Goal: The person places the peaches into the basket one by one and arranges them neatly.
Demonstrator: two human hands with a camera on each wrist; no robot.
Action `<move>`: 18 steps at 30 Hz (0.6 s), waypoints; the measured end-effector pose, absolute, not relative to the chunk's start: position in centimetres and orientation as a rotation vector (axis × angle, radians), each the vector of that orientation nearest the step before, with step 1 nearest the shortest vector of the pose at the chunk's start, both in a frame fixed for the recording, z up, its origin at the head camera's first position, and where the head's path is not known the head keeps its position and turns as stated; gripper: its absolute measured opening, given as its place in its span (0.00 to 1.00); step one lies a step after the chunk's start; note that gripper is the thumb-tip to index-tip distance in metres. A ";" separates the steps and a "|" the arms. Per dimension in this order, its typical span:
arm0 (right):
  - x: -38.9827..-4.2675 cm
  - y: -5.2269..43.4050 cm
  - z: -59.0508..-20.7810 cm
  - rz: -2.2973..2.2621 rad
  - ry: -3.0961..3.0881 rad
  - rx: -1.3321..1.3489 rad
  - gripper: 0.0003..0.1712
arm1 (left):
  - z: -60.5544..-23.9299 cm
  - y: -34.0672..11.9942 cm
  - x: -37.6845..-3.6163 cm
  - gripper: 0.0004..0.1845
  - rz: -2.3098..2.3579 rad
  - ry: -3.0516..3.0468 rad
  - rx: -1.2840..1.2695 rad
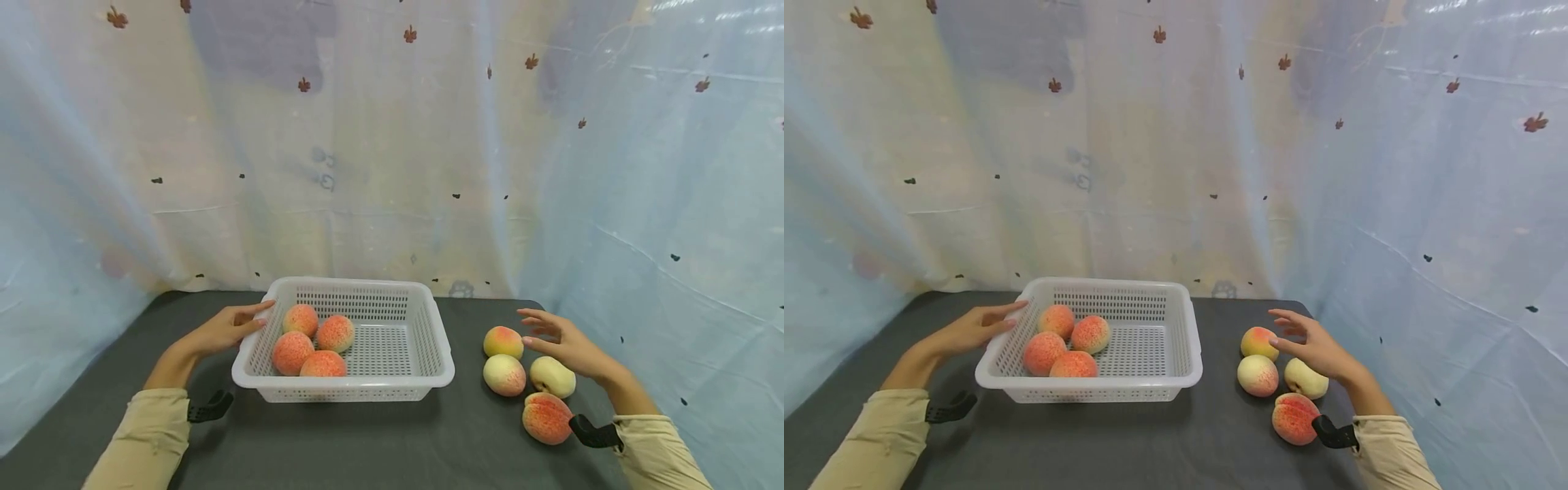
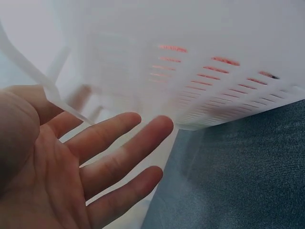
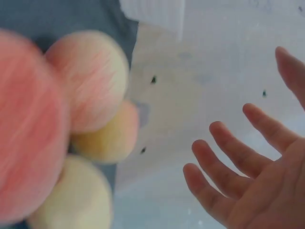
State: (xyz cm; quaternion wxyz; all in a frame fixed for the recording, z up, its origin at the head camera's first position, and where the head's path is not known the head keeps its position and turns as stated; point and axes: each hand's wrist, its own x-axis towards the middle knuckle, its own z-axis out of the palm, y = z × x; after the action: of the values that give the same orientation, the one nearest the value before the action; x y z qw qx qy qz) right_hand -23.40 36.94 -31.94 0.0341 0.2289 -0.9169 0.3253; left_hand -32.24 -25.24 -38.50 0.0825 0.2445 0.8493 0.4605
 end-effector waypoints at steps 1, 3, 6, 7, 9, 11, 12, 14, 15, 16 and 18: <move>-23.2 37.5 -32.2 1.001 -2.820 0.682 0.31 | -38.6 -25.2 -32.3 0.34 1.373 2.539 0.738; -22.8 38.6 -32.7 1.004 -2.827 0.631 0.31 | -38.7 -25.2 -32.5 0.34 1.378 2.538 0.742; -22.7 39.9 -33.4 1.017 -2.858 0.555 0.31 | -38.6 -25.3 -32.4 0.34 1.383 2.546 0.742; -22.7 40.3 -33.6 1.025 -2.869 0.530 0.31 | -38.6 -25.3 -32.3 0.34 1.383 2.549 0.744; -22.6 41.0 -34.0 1.026 -2.885 0.488 0.32 | -38.5 -25.2 -32.3 0.34 1.375 2.559 0.741; -22.6 41.7 -34.6 1.021 -2.898 0.442 0.32 | -38.7 -25.1 -32.4 0.34 1.367 2.561 0.733; -22.6 42.0 -34.9 1.011 -2.903 0.421 0.32 | -38.7 -25.1 -32.4 0.34 1.355 2.571 0.730; -22.6 42.6 -35.3 0.989 -2.910 0.396 0.33 | -38.7 -25.0 -32.4 0.34 1.354 2.574 0.701; -22.6 43.0 -35.5 0.983 -2.920 0.376 0.33 | -38.7 -25.0 -32.3 0.34 1.351 2.579 0.692; -22.6 43.3 -35.8 0.984 -2.929 0.365 0.33 | -38.6 -25.0 -32.3 0.34 1.349 2.580 0.685; -22.8 44.0 -36.2 0.993 -2.957 0.334 0.34 | -38.6 -24.9 -32.2 0.33 1.346 2.583 0.675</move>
State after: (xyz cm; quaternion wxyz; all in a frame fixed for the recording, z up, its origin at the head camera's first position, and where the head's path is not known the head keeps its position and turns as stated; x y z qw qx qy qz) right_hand -22.80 44.03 -36.15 0.0025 0.1066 -0.9426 0.3165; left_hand -32.23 -24.88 -38.56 0.0756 0.2252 0.8614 0.4489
